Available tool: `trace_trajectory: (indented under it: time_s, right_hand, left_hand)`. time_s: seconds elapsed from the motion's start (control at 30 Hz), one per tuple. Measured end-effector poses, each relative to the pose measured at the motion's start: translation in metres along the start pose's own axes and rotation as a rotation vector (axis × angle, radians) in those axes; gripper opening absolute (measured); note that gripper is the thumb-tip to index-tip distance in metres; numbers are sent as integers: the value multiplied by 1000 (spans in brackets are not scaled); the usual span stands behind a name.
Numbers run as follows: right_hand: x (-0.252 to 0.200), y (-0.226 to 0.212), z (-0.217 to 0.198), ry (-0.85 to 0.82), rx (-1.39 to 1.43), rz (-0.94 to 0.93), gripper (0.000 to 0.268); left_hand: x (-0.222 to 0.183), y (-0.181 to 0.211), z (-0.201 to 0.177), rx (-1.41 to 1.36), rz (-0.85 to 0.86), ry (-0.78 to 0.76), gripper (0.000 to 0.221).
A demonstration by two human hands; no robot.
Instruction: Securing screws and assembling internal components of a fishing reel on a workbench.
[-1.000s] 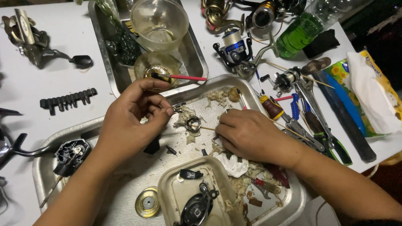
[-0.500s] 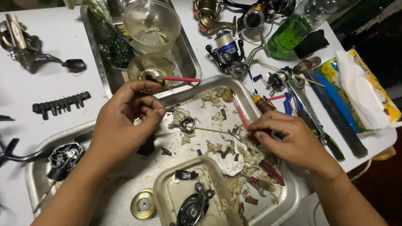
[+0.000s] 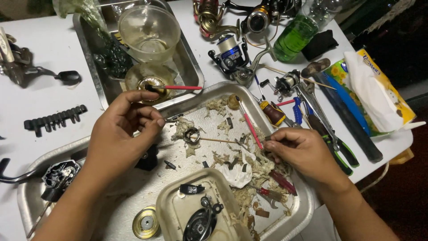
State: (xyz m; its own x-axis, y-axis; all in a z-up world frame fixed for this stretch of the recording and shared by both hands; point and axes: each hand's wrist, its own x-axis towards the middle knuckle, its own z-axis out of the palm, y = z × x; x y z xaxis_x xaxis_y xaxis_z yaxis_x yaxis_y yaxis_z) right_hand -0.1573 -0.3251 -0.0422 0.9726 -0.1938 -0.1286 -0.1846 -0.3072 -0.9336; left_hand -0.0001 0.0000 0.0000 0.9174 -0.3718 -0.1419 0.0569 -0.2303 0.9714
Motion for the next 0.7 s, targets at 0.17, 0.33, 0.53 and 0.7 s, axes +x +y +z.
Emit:
trace_trajectory:
  time_s: [0.17,0.33,0.53,0.7]
  right_hand:
    - [0,-1,5,34,191,109,23]
    - [0,-5,4,-1,201,151,34]
    - [0,-12,9,101,150,203,12]
    - [15,-33,10,7,-237,-138,11]
  left_hand:
    - [0,5,0,22,-54,3,46]
    - [0,2,1,-2,-22,5,46]
    - [-3,8,2,16,-86,1,46]
    - [-3,10,3,50,-70,-10,44]
